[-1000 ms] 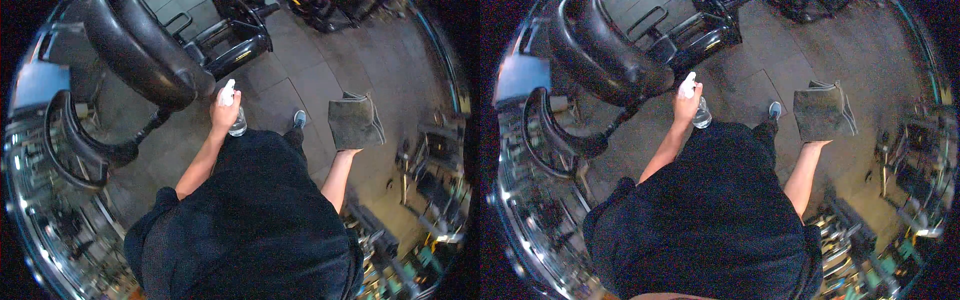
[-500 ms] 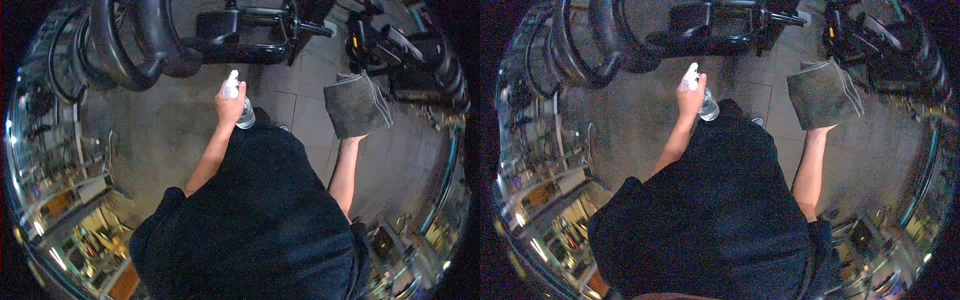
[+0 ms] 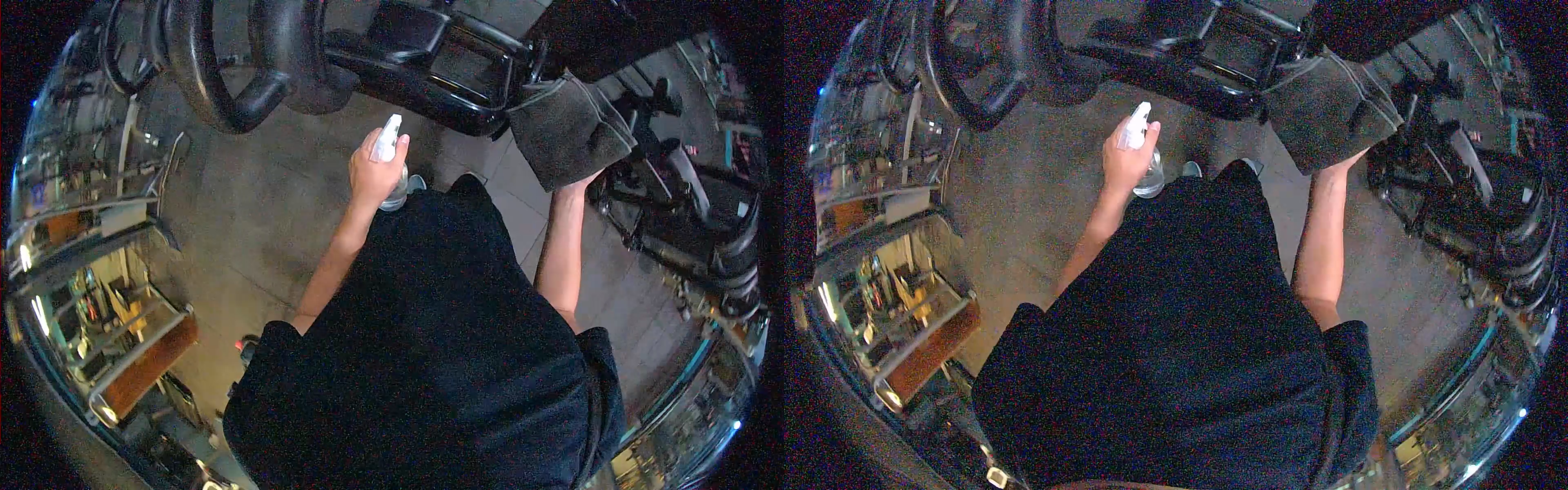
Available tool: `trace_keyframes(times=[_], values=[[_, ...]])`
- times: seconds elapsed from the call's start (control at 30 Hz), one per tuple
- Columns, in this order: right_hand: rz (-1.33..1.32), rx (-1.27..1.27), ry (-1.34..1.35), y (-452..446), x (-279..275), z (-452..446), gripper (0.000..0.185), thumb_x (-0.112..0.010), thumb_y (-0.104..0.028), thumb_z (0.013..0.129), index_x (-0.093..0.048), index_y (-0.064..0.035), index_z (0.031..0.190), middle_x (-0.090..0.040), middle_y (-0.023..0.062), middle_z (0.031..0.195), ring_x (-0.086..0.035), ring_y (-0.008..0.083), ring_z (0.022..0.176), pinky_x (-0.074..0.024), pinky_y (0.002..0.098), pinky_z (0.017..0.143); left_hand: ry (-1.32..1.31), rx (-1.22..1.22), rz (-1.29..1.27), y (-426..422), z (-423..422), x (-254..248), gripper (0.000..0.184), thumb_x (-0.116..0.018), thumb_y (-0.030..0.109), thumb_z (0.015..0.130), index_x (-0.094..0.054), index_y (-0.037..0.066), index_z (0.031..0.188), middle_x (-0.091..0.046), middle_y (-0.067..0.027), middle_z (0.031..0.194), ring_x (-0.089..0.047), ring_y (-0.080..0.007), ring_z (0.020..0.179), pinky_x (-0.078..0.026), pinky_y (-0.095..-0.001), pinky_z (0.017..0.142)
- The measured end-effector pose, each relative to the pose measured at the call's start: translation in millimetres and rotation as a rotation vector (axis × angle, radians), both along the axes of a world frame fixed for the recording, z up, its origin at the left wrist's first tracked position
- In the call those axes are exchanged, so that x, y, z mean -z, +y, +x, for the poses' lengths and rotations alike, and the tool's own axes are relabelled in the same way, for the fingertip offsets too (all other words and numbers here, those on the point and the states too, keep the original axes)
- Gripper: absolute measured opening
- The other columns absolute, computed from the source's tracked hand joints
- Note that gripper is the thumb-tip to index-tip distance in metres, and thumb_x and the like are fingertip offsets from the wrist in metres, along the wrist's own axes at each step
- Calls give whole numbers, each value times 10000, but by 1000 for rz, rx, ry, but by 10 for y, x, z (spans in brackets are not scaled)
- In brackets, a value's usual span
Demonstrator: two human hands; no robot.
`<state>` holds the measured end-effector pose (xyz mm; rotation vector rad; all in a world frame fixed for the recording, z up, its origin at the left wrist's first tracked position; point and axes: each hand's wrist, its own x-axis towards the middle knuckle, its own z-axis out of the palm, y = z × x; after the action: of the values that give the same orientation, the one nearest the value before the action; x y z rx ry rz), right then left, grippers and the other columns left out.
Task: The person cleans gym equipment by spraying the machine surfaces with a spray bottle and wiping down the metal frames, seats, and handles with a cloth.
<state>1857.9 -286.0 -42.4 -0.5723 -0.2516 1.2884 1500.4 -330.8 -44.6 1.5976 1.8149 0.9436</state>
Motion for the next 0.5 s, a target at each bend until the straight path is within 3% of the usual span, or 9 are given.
trace_keyframes(times=[0.03,0.17,0.27,0.3,0.33,0.4,0.43,0.47,0.5], values=[[3,-34,-39,152,12,2,702,-466,-609,993,-499,-111,1486,-517,113,1499,-482,340,1354,-382,534,1145,-58,-15,26,-15,38,7,314,-727,363,913,-683,56,969,-711,-156,929,-694,-390,863,-531,-456,742],[-82,-171,-151,677,-52,-102,704,-475,-611,985,-516,-103,1471,-524,111,1489,-485,332,1345,-386,527,1141,-58,-103,-3,-22,144,-79,310,-728,356,914,-685,53,966,-705,-139,928,-694,-371,877,-535,-438,760],[-381,-254,-148,901,-237,-371,669,-468,-578,995,-533,-91,1449,-576,111,1421,-543,342,1266,-418,517,1104,-22,-170,-63,-55,212,-207,293,-735,337,913,-693,52,965,-708,-129,929,-702,-349,882,-539,-416,769],[-494,-276,-318,1026,-334,-499,610,-431,-515,1030,-541,-75,1438,-590,114,1406,-563,332,1248,-425,496,1092,-10,-195,-61,-98,265,-226,286,-739,330,912,-695,53,964,-710,-125,934,-705,-341,884,-540,-409,770],[-430,-352,-588,1136,72,-477,602,-385,-499,1062,-541,-52,1433,-587,124,1414,-569,308,1248,-426,465,1084,3,-217,-63,-167,326,-223,278,-743,323,910,-698,54,963,-712,-122,939,-708,-332,887,-542,-402,772],[94,-727,-1298,1083,-27,-837,689,-496,-541,1020,-532,35,1396,-611,188,1377,-609,331,1217,-475,417,1031,-86,-328,-82,-303,437,-126,282,-765,306,906,-708,49,1008,-719,-102,920,-703,-256,858,-541,-363,764],[57,-898,-1664,963,-248,-1090,731,-527,-563,998,-497,30,1425,-585,254,1388,-592,386,1250,-469,430,1041,-87,-380,-113,-399,456,-10,294,-772,301,909,-710,45,1039,-723,-77,917,-688,-195,835,-537,-332,761],[510,-679,-1830,847,-2,-1231,833,-585,-601,950,-455,66,1432,-584,293,1342,-592,441,1222,-480,472,1024,-89,-432,-146,-482,515,59,308,-778,295,912,-712,40,1071,-727,-53,913,-673,-133,812,-532,-301,759],[627,-856,-2038,759,79,-1373,946,-628,-641,905,-405,111,1434,-609,292,1268,-638,446,1134,-527,483,952,-187,-494,-138,-560,574,-24,303,-772,321,898,-712,50,1019,-724,-150,904,-733,-301,865,-552,-383,755]])
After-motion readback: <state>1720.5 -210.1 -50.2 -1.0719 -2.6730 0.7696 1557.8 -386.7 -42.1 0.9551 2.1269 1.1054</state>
